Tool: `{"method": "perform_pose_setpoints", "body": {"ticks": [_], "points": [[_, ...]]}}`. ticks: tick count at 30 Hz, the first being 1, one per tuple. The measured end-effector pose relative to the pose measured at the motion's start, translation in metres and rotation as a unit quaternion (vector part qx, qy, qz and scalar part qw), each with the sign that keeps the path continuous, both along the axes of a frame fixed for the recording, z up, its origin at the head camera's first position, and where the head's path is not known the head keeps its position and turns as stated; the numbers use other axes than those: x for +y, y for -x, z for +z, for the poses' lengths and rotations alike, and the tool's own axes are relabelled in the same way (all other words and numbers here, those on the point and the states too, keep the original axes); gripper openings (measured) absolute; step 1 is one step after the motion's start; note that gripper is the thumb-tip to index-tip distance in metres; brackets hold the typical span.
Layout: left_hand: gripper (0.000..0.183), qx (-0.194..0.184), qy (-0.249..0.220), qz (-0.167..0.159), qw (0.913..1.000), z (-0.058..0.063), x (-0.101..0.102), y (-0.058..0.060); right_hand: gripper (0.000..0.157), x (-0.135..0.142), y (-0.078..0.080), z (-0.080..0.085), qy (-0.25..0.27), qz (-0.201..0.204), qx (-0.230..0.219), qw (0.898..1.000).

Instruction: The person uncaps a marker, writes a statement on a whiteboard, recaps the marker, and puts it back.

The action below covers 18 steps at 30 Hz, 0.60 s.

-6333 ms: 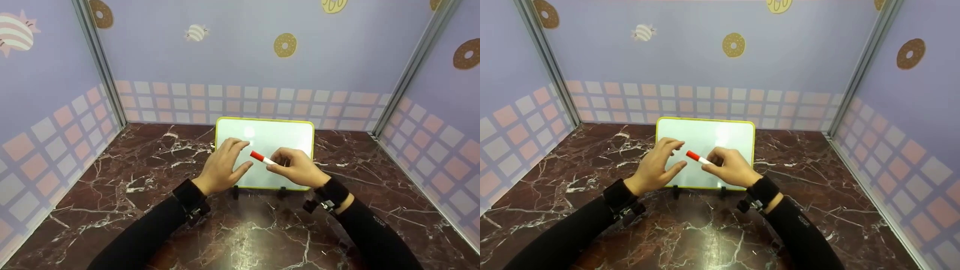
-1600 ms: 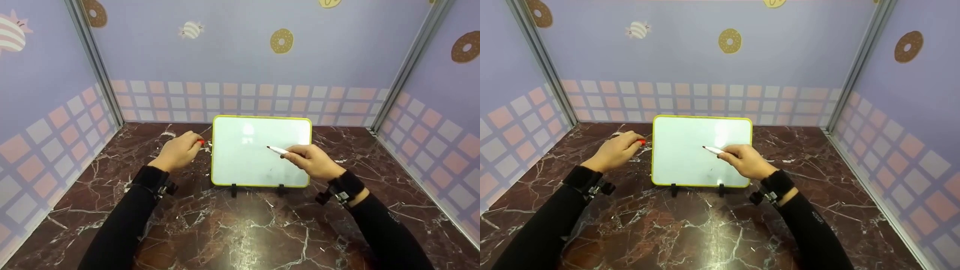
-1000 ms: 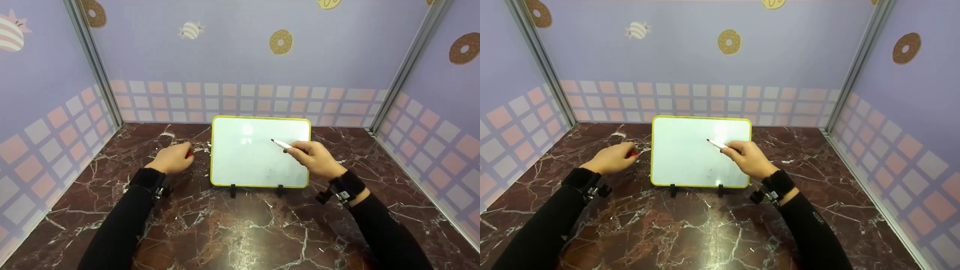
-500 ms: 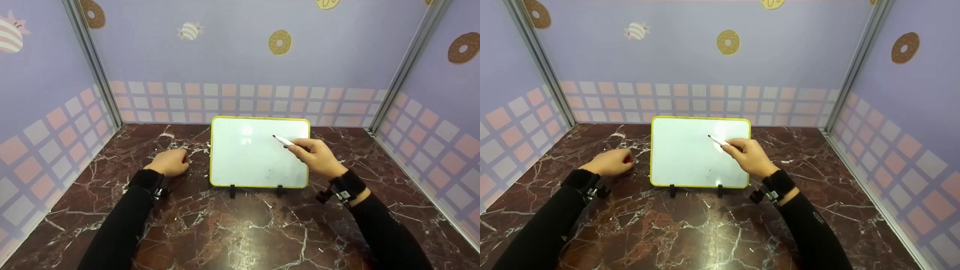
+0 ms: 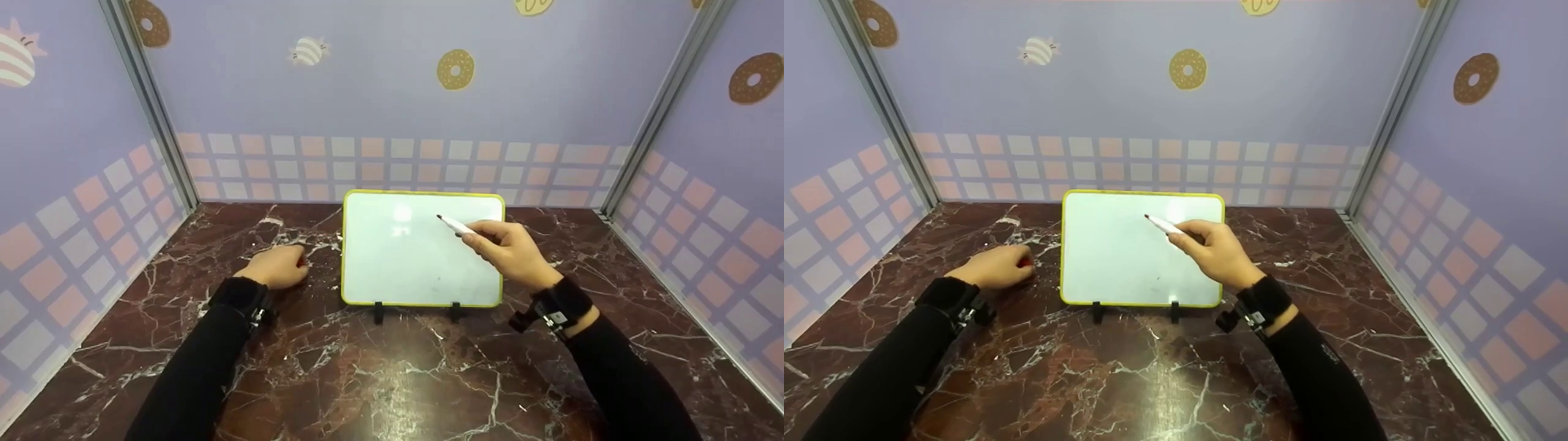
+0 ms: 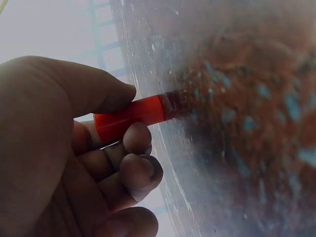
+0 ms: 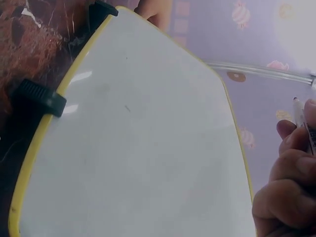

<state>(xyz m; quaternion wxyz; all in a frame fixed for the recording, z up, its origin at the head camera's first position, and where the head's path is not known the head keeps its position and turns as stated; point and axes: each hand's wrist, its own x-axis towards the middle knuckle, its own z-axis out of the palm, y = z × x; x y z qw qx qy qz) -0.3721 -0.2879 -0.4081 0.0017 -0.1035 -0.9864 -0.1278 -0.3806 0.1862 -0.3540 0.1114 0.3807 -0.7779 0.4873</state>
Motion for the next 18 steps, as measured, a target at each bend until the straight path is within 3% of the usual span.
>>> {"method": "perform_pose_setpoints", "body": {"ticks": [7, 10, 14, 18], "points": [[0.037, -0.012, -0.007, 0.013, 0.9998, 0.001, -0.006, 0.001, 0.019, -0.01, -0.003, -0.003, -0.033, 0.02, 0.01, 0.999], [0.047, 0.002, -0.024, 0.02, 0.9995, 0.006, -0.01, 0.001, 0.019, -0.013, -0.003, -0.006, -0.04, 0.023, 0.005, 0.999], [0.053, 0.053, -0.057, 0.031, 0.9964, 0.017, -0.014, -0.002, 0.02, -0.017, -0.003, -0.009, -0.045, 0.026, -0.002, 0.999], [0.058, 0.138, -0.096, 0.053, 0.9843, 0.03, -0.009, -0.004, 0.02, -0.022, -0.003, -0.011, -0.05, 0.029, -0.004, 0.998]]}}
